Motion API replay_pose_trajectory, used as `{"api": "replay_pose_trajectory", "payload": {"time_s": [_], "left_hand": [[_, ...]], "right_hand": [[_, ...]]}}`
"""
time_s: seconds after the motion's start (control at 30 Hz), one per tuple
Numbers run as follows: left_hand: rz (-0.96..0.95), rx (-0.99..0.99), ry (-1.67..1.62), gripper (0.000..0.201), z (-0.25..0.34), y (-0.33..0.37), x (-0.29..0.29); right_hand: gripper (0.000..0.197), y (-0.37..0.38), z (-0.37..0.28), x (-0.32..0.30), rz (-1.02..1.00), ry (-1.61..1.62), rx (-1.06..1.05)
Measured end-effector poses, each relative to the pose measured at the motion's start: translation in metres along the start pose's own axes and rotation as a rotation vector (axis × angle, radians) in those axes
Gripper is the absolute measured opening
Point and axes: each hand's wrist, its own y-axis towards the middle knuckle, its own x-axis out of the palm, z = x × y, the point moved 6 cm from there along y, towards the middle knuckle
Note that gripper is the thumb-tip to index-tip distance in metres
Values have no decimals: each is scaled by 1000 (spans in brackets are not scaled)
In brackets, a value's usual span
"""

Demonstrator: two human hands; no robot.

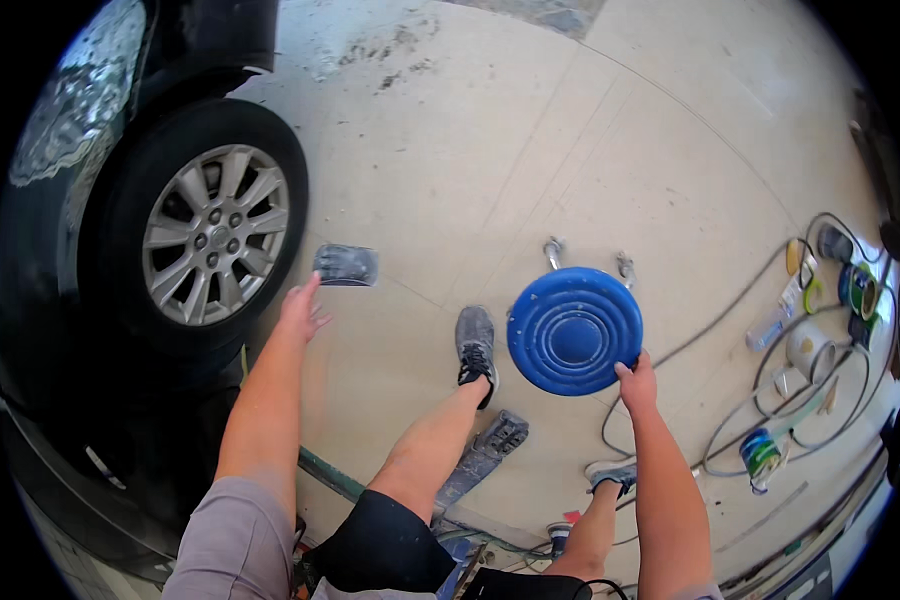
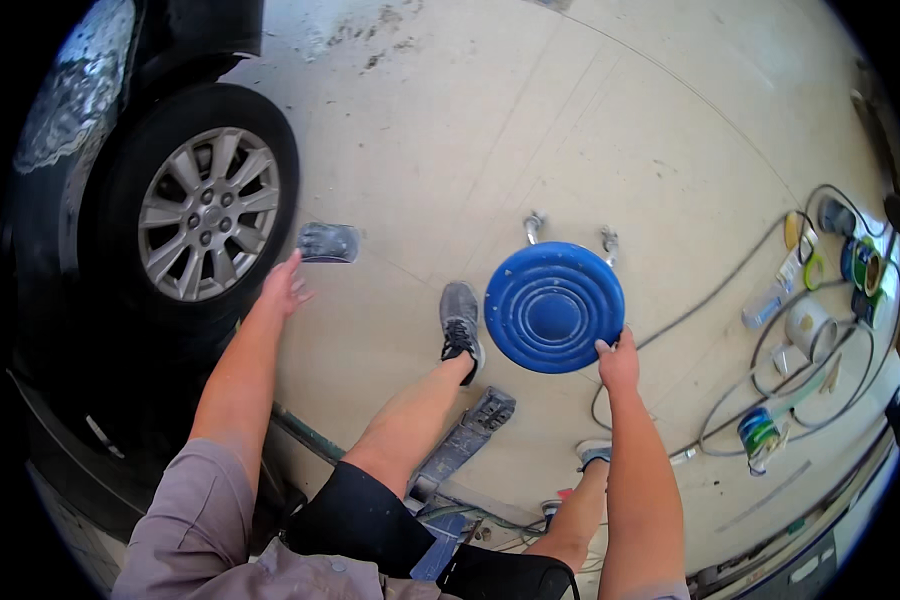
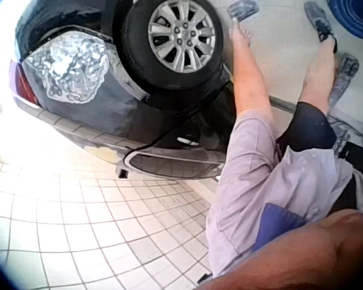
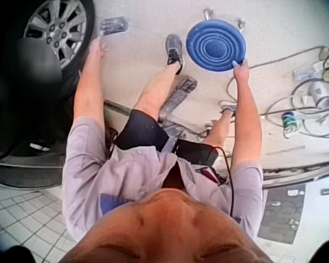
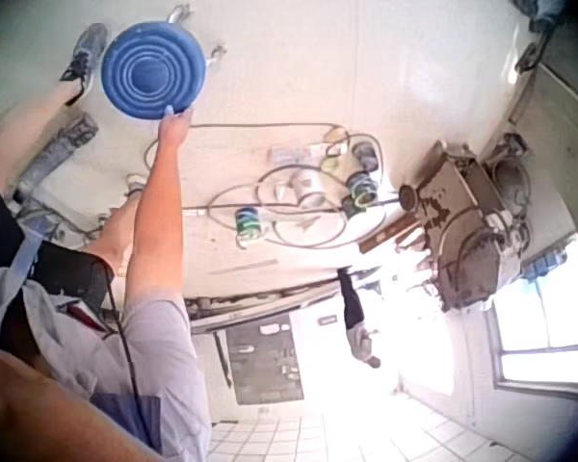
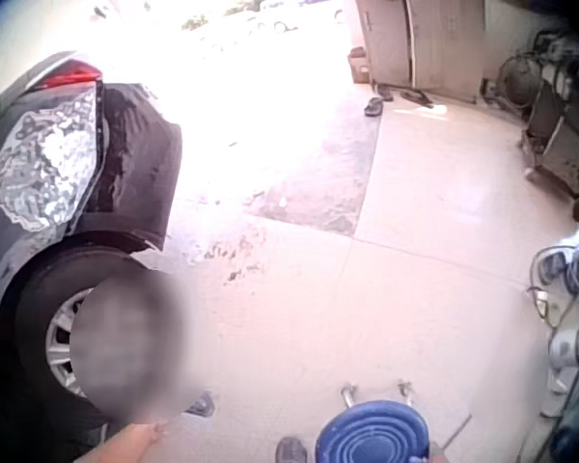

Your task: The person prepares and applies body filler to a damaged area on a car's rear bumper. They mix the filler with a hardener on a putty knife and spread it over the sanded surface using a scraper.

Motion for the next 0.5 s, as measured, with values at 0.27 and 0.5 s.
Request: {"api": "replay_pose_trajectory", "payload": {"time_s": [0.27, 0.5], "left_hand": [[-374, 716, 1099, 95, -113, -101, 173], [-439, 1333, 1609, 126, -157, -297, 420]], "right_hand": [[66, -33, -15, 2, 7, -185, 111], [73, -73, 201, -100, 234, -109, 299]]}}
